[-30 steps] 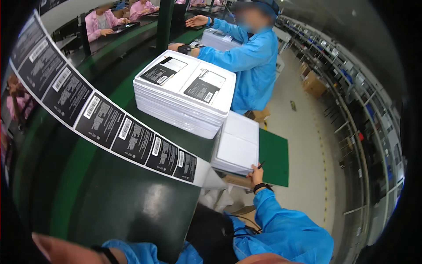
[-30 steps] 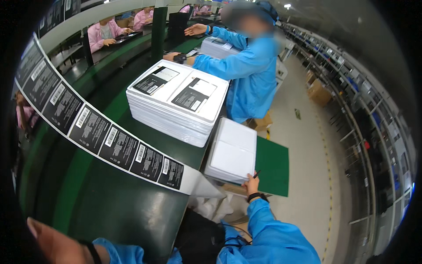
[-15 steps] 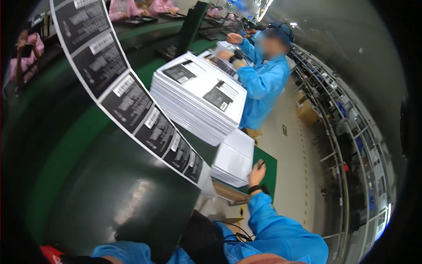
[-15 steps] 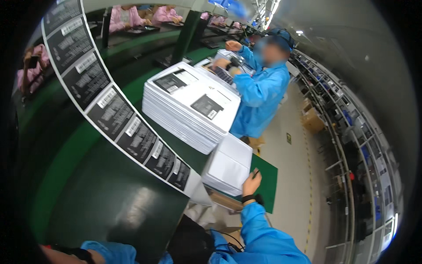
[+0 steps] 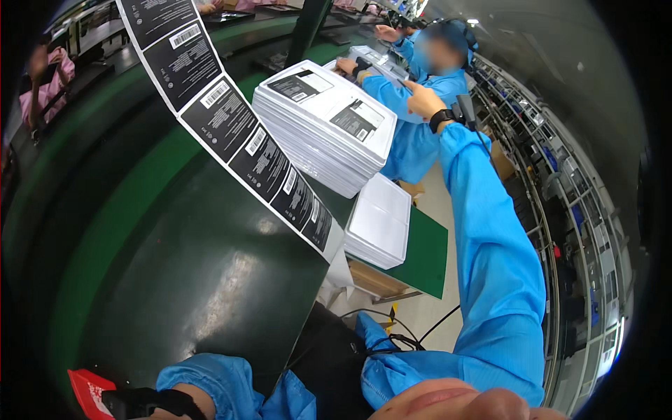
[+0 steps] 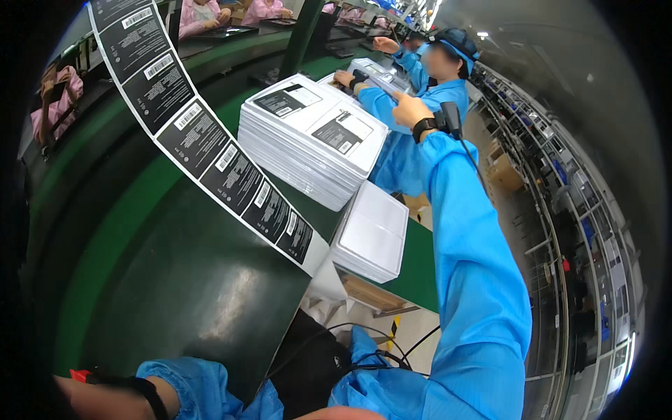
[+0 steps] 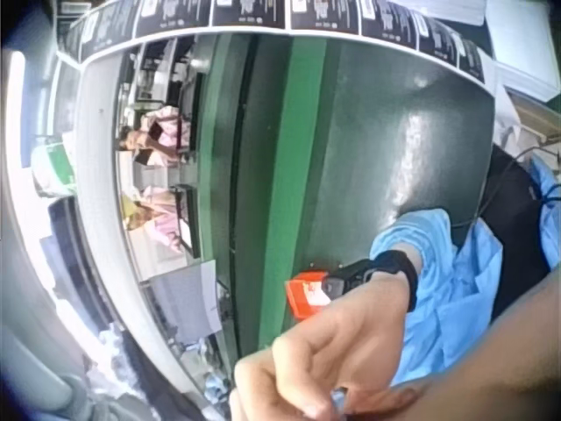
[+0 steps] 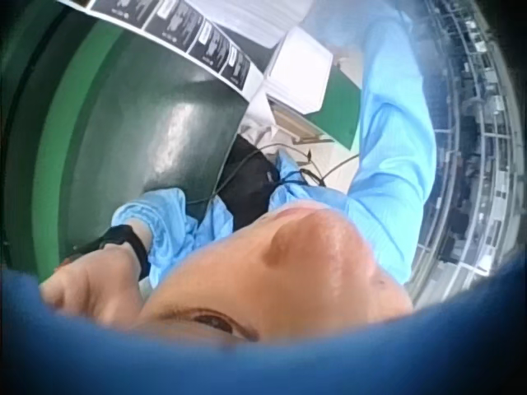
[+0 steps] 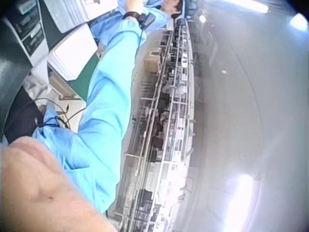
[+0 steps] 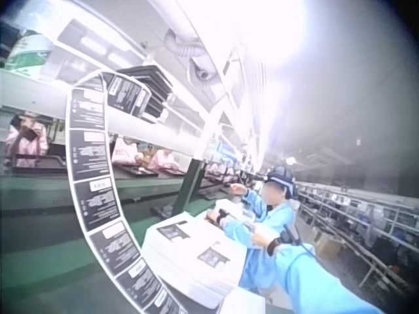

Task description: Applying regulatory and identification labels to battery packs and assembling them into trays, including internal component manipulation with a probe.

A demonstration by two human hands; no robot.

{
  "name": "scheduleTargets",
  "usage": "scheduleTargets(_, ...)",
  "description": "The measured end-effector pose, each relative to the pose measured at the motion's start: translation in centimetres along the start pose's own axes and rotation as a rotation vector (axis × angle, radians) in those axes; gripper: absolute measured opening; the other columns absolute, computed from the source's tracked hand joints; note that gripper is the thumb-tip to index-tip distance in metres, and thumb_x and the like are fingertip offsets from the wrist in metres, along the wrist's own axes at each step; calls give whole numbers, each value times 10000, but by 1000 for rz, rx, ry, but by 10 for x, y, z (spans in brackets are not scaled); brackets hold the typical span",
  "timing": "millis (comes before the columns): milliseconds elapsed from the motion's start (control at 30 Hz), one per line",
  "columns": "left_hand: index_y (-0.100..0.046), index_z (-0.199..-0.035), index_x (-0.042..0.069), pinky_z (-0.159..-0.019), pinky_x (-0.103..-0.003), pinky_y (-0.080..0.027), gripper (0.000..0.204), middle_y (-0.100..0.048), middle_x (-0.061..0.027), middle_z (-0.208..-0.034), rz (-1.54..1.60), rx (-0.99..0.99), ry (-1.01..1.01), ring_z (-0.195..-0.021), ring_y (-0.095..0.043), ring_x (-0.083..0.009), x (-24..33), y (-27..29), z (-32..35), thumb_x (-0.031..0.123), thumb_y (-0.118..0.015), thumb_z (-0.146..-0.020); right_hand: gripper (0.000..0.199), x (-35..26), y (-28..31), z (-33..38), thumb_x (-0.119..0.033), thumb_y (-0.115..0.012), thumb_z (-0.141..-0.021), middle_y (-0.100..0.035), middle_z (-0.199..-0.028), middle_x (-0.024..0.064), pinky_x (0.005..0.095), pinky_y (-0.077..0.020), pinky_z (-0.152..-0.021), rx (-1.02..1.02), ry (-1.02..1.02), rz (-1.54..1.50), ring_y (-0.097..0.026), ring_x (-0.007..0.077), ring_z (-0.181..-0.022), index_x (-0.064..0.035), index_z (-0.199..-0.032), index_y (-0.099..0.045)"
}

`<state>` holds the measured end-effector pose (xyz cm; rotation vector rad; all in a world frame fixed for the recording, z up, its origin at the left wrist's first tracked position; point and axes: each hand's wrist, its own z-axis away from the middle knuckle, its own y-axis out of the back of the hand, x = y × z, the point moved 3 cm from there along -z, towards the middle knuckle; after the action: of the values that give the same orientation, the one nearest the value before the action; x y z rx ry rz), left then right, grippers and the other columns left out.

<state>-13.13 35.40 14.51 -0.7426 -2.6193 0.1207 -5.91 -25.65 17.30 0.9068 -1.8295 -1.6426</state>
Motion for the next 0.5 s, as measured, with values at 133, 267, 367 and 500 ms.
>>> scheduleTargets(133,-652,-1351,252,-974,-349,-445,350,-609,64,-1348,24,18,-5,-1248,-532,-146,0,3,3,365,-632,-1019,674,2,2,3,-146,-581,-838,-784,-1027,211,497,-576,-945,35,37,42,-749,392,-1054,-138,-1511,-549)
scheduleTargets(267,-651,-1350,249,-971,-351,-443,350,-607,62,-1341,4,4,-3,-1242,-531,-148,2,7,1,365,-625,-1021,715,10,-1,3,-161,-576,-856,-782,-1062,212,480,-574,-956,-44,17,67,-762,362,-1027,-129,-1566,-491)
scheduleTargets(367,-650,-1350,247,-969,-352,-441,349,-605,60,-1336,17,9,-6,-1237,-530,-150,3,10,3,365,-620,-1023,714,14,-1,1,-160,-578,-856,-785,-1045,206,477,-579,-946,17,13,64,-769,356,-1005,-110,-1563,-491)
scheduleTargets(500,-649,-1350,244,-967,-354,-439,349,-604,57,-1329,7,13,2,-1230,-528,-153,4,13,4,366,-613,-1025,723,14,2,1,-154,-579,-854,-793,-973,186,471,-599,-906,-5,18,78,-781,347,-936,-104,-1569,-480)
